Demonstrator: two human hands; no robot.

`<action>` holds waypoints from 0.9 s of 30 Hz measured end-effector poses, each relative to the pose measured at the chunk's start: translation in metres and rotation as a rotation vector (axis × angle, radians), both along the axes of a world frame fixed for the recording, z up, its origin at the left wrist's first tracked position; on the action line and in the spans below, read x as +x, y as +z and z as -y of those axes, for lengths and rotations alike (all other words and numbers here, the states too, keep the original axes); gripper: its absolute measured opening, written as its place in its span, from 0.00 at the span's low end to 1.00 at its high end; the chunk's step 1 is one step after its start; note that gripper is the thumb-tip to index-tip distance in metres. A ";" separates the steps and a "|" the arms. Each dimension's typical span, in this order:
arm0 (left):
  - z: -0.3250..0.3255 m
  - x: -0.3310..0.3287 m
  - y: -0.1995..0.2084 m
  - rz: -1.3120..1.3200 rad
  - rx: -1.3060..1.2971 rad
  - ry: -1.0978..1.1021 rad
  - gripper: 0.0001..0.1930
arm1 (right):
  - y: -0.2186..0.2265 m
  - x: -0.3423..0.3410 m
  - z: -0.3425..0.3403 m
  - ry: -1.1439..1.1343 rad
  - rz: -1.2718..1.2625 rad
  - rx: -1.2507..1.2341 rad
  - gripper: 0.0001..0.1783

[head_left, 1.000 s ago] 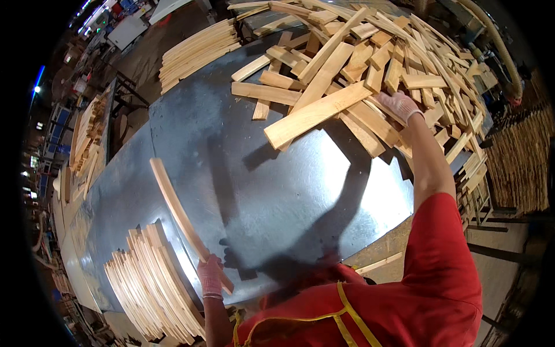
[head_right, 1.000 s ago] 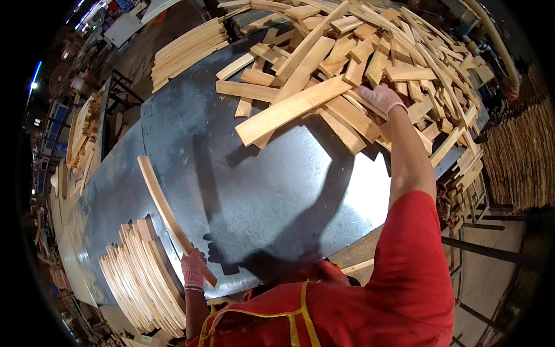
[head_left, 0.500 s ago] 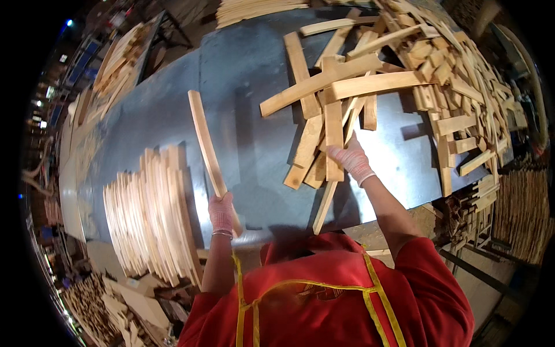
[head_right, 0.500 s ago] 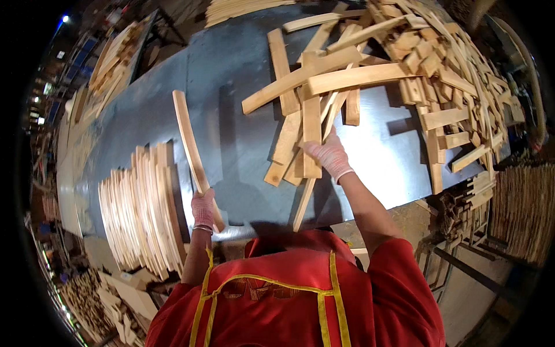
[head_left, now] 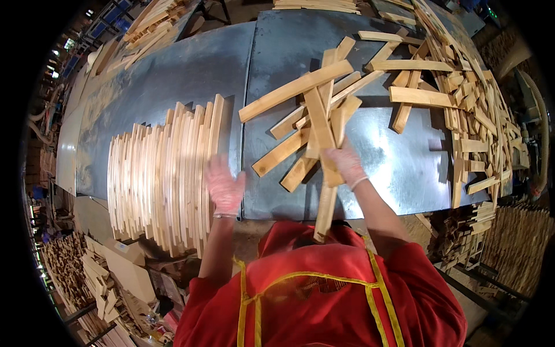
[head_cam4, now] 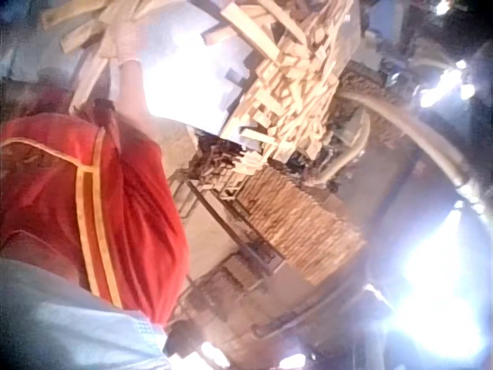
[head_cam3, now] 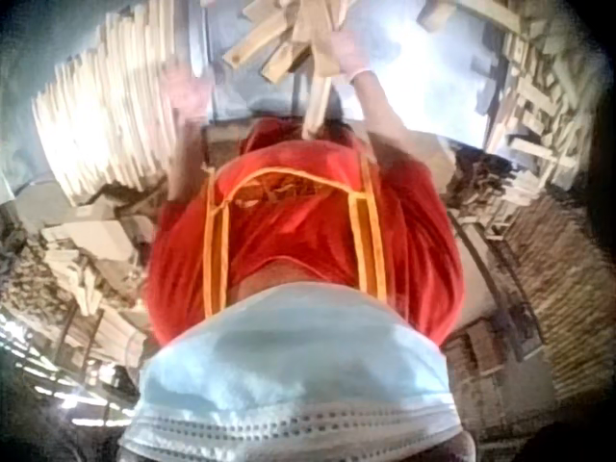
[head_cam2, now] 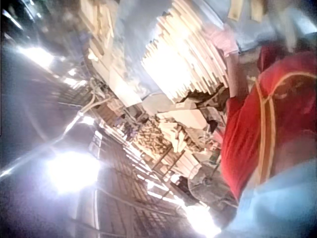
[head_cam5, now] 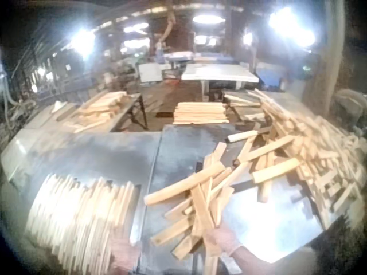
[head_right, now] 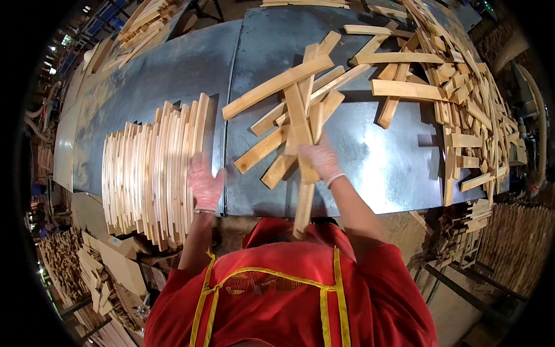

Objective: The person repeatedly picks up thin wooden planks from a large pile on a metal table and stacks them neatly to the left. The person wears pink gloves and a red shirt with yellow straps. The stacking continues throughout the clip, forming a growing stack of aligned planks.

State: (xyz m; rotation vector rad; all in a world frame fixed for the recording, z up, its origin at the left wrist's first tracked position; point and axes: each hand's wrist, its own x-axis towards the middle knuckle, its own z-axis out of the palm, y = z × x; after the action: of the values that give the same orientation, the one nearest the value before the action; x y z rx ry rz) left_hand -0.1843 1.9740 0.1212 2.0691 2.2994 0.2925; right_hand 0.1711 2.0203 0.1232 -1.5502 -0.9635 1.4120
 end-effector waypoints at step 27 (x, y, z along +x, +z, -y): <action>-0.060 0.164 -0.006 1.140 -0.646 0.158 0.22 | 0.009 0.075 -0.085 0.391 0.253 -0.057 0.37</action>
State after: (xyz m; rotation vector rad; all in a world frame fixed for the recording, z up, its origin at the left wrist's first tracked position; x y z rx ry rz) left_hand -0.0206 2.0343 0.1151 0.9667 1.5140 0.4779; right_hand 0.2456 2.1055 0.1323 -1.6732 -1.4529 1.5383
